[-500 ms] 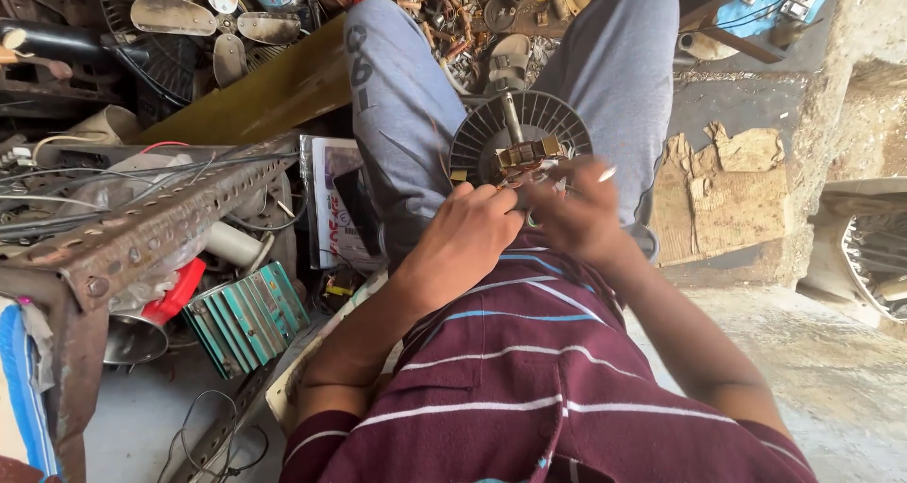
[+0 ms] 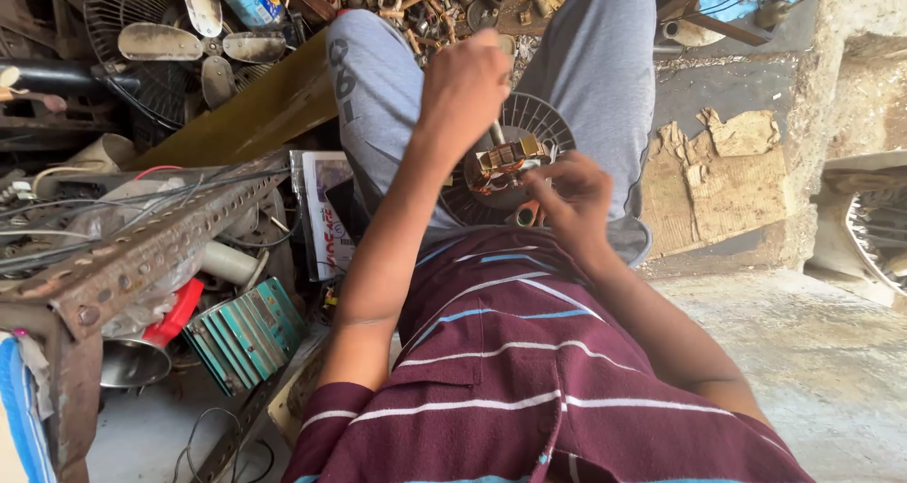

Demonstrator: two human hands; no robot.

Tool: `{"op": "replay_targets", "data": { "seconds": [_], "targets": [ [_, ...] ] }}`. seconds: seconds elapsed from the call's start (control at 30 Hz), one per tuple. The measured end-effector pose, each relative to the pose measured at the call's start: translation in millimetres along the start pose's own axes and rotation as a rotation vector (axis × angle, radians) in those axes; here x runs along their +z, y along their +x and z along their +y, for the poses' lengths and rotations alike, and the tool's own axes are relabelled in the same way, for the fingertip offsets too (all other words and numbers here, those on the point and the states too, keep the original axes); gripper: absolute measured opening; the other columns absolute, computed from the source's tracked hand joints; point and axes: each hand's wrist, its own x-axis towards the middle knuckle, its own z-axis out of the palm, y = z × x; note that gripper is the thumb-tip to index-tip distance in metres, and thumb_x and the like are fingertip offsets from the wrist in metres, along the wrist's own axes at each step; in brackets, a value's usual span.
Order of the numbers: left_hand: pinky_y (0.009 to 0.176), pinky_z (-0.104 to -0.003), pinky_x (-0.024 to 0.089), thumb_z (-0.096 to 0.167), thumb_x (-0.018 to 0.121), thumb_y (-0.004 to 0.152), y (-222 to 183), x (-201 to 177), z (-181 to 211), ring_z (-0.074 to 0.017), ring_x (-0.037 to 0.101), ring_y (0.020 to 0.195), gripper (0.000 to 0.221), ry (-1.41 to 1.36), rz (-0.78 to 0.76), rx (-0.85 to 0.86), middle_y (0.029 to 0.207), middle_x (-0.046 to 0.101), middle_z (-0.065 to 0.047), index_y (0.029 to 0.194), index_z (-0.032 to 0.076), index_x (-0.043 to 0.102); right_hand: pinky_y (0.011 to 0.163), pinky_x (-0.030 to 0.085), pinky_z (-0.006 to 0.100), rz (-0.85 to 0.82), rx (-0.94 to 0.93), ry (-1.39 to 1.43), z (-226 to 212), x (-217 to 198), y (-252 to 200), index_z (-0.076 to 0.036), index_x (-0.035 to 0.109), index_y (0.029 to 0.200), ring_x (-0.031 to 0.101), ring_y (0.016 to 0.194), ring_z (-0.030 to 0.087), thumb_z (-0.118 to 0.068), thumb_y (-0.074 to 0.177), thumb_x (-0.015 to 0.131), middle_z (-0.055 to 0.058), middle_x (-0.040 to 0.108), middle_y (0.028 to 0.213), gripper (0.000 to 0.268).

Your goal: The person winds copper wire around the slots of a fan motor stator, using both hands to guide and press the wire into place. The person repeatedly adjusts the wire and rotates the stator to continue winding.

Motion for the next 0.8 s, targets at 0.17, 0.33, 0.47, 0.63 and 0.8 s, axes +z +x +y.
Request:
{"op": "replay_targets", "data": {
  "seconds": [0.17, 0.33, 0.47, 0.63, 0.8],
  "targets": [
    [0.07, -0.039, 0.054, 0.024, 0.086, 0.078, -22.5, -2.8, -22.4, -0.0236, 0.07, 0.079, 0.018, -0.034, 0.034, -0.135, 0.088, 0.069, -0.007, 0.079, 0.008, 0.077, 0.092, 0.049, 0.031, -0.346, -0.285, -0.06, -3.1, -16.1, 58.1, 0.002, 0.076, 0.107, 0.061, 0.103, 0.019, -0.025, 0.111, 0.054, 0.011, 0.064, 0.106, 0.035],
    [0.066, -0.044, 0.052, 0.021, 0.079, 0.09, -96.9, -44.8, 13.2, -0.0289, 0.068, 0.076, 0.017, -0.082, 0.174, -0.152, 0.084, 0.064, -0.01, 0.081, 0.009, 0.073, 0.086, 0.054, 0.029, -0.622, 0.348, 0.323, 8.0, -0.5, 96.7, 0.0, 0.071, 0.103, 0.067, 0.095, 0.016, -0.029, 0.108, 0.046, 0.006, 0.069, 0.103, 0.038],
    [0.072, -0.043, 0.049, 0.018, 0.072, 0.084, -137.4, -45.7, 55.5, -0.0284, 0.065, 0.081, 0.015, -0.147, -0.011, 0.198, 0.086, 0.06, -0.01, 0.088, 0.004, 0.071, 0.083, 0.052, 0.032, -0.411, 0.203, 0.162, 8.7, -4.2, 70.4, 0.001, 0.078, 0.103, 0.066, 0.095, 0.019, -0.023, 0.108, 0.056, 0.009, 0.07, 0.105, 0.032],
    [0.082, -0.042, 0.047, 0.006, 0.065, 0.086, -138.5, -50.0, 65.5, -0.0257, 0.065, 0.091, 0.008, -0.029, -0.095, 0.208, 0.093, 0.063, -0.009, 0.08, 0.008, 0.069, 0.077, 0.052, 0.038, -0.168, -0.671, -0.35, -14.6, -4.0, 10.8, -0.004, 0.076, 0.102, 0.063, 0.088, 0.026, -0.006, 0.081, 0.074, 0.012, 0.066, 0.097, 0.021],
    [0.084, -0.043, 0.046, 0.008, 0.064, 0.087, -116.6, -51.6, 59.8, -0.0244, 0.064, 0.096, 0.006, 0.026, 0.116, 0.278, 0.095, 0.063, -0.009, 0.084, 0.006, 0.069, 0.069, 0.047, 0.033, -0.056, -0.305, -0.205, -2.6, 0.1, -14.8, -0.005, 0.078, 0.096, 0.058, 0.077, 0.022, -0.005, 0.081, 0.082, 0.008, 0.062, 0.085, 0.016]
  ]
}}
